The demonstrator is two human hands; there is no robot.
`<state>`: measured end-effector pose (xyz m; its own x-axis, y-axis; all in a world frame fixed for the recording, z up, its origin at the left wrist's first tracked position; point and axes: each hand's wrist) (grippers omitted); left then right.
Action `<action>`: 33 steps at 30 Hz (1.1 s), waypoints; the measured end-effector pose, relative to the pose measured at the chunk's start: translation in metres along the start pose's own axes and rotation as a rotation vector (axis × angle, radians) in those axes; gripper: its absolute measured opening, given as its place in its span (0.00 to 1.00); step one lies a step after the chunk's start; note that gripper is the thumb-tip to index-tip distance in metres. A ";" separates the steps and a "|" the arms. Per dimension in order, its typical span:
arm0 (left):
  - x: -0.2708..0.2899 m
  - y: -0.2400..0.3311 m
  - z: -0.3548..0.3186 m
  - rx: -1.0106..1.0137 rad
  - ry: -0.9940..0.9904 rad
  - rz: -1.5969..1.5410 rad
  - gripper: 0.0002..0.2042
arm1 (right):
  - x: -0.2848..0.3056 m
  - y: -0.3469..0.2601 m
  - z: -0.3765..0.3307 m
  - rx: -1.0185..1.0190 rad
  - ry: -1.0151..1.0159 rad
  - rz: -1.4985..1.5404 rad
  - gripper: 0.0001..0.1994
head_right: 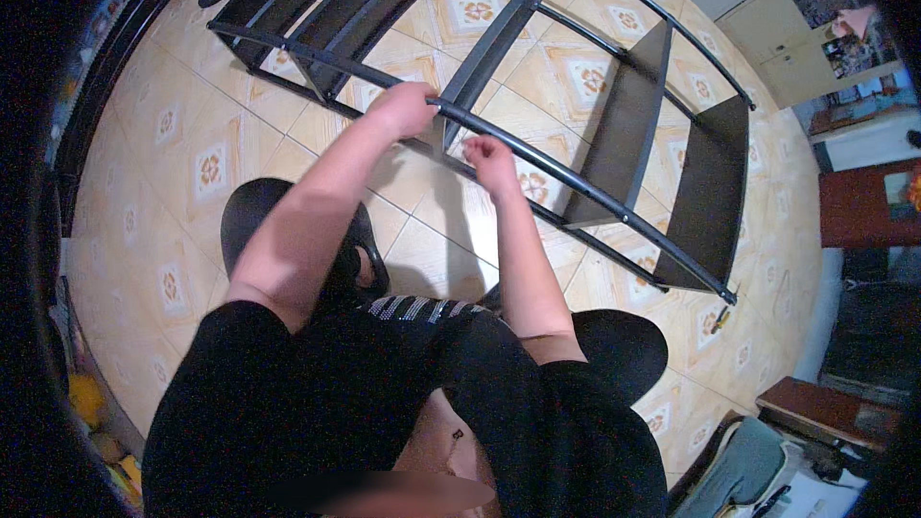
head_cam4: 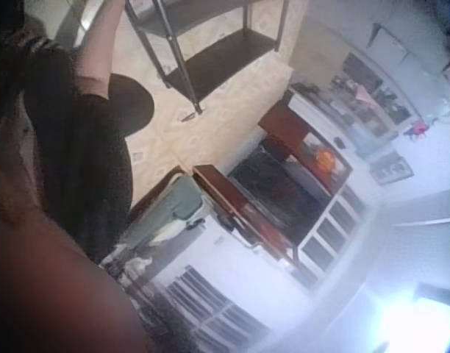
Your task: The person kneels on the floor and assembles a black metal shelving frame by hand. They repeatedly insert and tighten small fasteners at the joints of the frame's crossbars and side rails.
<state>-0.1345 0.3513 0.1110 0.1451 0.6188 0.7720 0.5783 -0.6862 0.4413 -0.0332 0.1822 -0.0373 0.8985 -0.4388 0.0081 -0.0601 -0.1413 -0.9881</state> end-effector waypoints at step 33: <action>0.050 -0.045 -0.029 0.005 0.104 -0.096 0.16 | -0.060 -0.082 -0.006 0.140 0.401 -0.557 0.09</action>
<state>-0.1766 0.4020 0.1435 0.0052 0.6386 0.7696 0.5894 -0.6237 0.5135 -0.0849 0.2151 0.0442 0.5479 -0.6318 0.5483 0.4432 -0.3367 -0.8308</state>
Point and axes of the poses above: each hand's wrist, its own z-axis towards the middle knuckle, its own x-axis out of the back of the hand, y = z × x, and after that the axes turned 14 degrees about -y, right-handed
